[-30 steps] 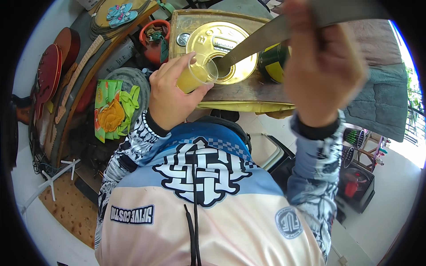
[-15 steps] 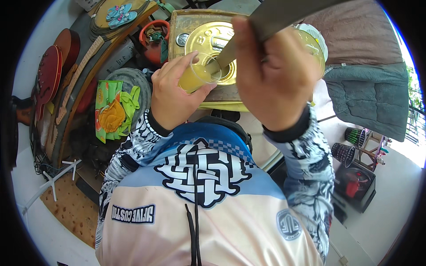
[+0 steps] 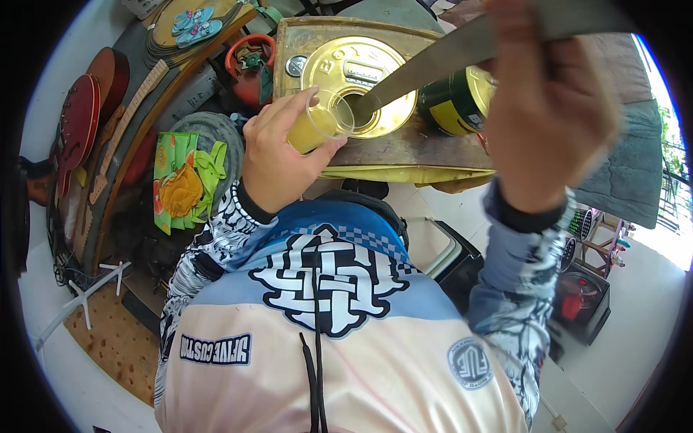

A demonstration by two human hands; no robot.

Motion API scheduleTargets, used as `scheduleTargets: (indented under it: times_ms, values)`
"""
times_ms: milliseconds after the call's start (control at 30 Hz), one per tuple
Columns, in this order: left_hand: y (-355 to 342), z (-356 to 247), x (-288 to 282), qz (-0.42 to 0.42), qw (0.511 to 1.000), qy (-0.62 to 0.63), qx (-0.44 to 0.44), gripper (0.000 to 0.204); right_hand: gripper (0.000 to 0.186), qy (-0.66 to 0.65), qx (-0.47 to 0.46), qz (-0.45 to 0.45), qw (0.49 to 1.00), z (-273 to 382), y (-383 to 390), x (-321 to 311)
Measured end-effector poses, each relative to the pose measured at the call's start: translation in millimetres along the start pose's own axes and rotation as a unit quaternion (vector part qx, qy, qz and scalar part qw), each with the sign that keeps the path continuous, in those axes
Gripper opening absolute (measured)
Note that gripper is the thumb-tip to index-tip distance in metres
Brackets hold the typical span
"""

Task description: The person is using a metal tool to stir a liquid inside a gold-colored metal container and then uses the tool to apply the liquid to the inside of the container lid.

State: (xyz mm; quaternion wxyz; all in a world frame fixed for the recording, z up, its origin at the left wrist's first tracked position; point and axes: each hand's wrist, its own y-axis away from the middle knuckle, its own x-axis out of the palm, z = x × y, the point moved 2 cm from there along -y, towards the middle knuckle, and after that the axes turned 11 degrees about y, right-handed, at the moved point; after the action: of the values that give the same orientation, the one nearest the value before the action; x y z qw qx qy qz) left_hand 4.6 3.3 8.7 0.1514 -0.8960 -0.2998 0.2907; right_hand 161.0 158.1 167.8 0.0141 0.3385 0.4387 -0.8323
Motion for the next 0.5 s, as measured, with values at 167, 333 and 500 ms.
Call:
scheduleTargets:
  times_ms: [167,333,500]
  values:
    - [1,-3,0,0.002,1.000,-0.008,-0.006,0.062,0.018,0.024,-0.067,-0.023,0.997,0,-36,-41]
    - [-1,-6,5,-0.004,1.000,-0.005,0.006,0.061,0.017,0.047,-0.075,-0.006,0.996,19,-14,-26]
    - [-3,-4,3,-0.004,1.000,-0.003,-0.006,0.061,0.011,-0.051,-0.111,0.031,0.992,23,42,43]
